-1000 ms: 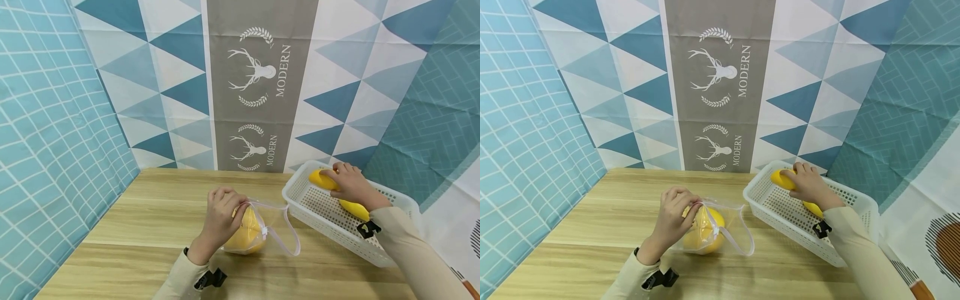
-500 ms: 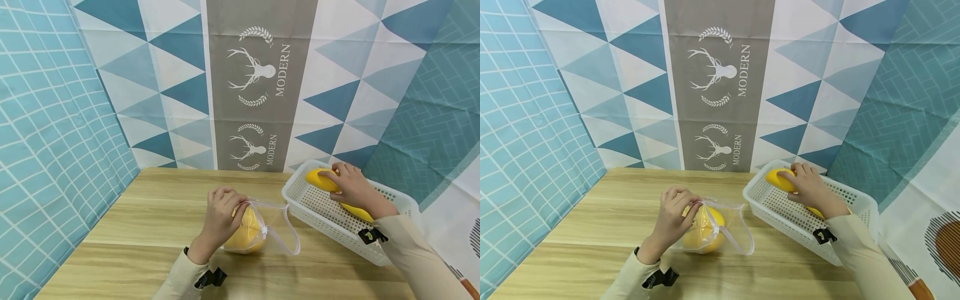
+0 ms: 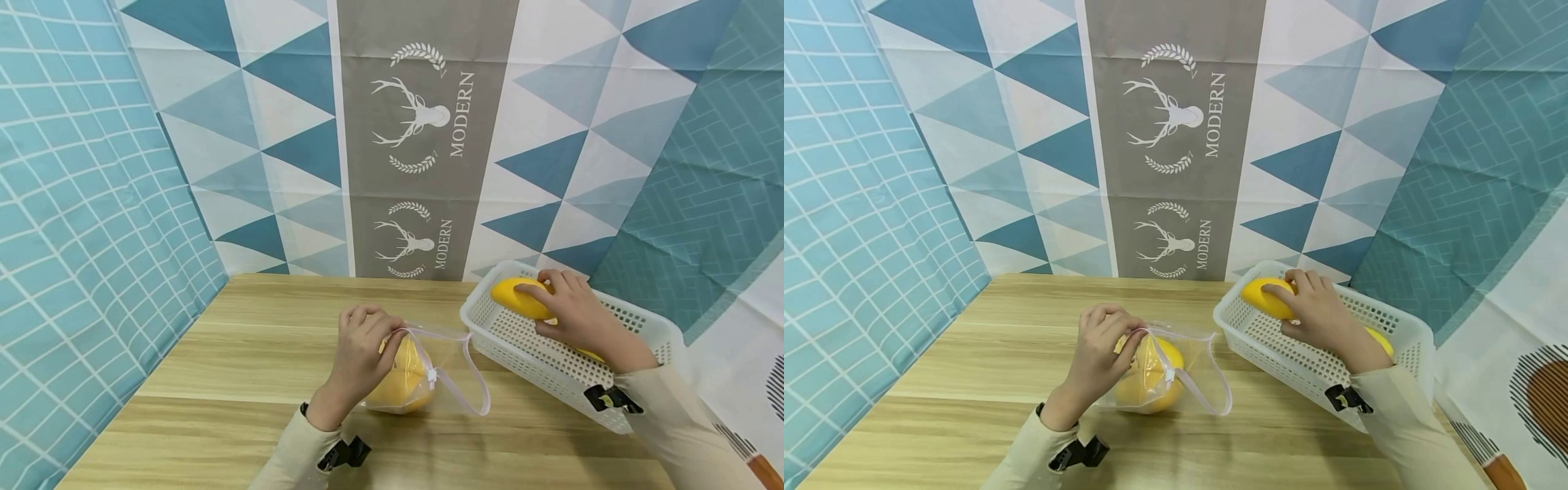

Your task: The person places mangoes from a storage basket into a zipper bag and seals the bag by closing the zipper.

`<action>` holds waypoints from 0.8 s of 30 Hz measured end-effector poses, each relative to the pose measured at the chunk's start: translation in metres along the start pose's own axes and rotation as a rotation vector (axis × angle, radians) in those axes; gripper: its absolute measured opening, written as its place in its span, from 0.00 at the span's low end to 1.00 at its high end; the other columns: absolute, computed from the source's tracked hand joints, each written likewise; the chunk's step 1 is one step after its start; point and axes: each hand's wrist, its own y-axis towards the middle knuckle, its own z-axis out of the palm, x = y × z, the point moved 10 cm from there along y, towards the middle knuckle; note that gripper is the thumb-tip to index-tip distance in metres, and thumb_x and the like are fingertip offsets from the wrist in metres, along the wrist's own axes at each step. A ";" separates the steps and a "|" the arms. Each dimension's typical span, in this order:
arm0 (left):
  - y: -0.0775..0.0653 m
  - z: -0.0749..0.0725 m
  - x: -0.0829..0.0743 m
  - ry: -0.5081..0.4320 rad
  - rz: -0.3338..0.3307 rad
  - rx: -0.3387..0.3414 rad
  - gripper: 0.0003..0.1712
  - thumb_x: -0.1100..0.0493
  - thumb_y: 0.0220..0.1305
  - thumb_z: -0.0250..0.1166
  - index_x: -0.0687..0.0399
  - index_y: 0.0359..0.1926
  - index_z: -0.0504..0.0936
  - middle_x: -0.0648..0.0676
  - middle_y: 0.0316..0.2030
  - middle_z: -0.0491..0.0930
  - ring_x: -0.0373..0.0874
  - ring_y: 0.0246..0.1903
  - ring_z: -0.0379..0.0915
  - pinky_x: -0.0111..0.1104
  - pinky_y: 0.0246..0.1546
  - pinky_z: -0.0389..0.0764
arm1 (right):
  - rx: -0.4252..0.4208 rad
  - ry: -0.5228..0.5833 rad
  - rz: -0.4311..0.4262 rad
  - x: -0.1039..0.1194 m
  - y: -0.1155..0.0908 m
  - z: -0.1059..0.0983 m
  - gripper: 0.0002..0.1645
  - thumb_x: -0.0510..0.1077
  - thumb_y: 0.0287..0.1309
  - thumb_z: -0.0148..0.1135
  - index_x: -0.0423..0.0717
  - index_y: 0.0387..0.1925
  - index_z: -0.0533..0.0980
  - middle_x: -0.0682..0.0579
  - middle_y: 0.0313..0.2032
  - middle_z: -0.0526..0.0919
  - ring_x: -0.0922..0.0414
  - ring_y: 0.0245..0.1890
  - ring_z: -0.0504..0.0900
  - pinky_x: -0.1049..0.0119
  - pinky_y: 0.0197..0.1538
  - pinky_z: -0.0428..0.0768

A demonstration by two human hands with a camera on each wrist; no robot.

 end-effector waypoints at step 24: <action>-0.001 0.001 0.001 0.000 0.010 -0.009 0.18 0.53 0.76 0.55 0.57 0.32 0.83 0.50 0.28 0.82 0.51 0.38 0.74 0.51 0.45 0.66 | -0.143 -0.011 -0.188 0.059 0.001 -0.034 0.42 0.42 0.34 0.71 0.51 0.59 0.74 0.37 0.46 0.73 0.42 0.39 0.72 0.47 0.40 0.70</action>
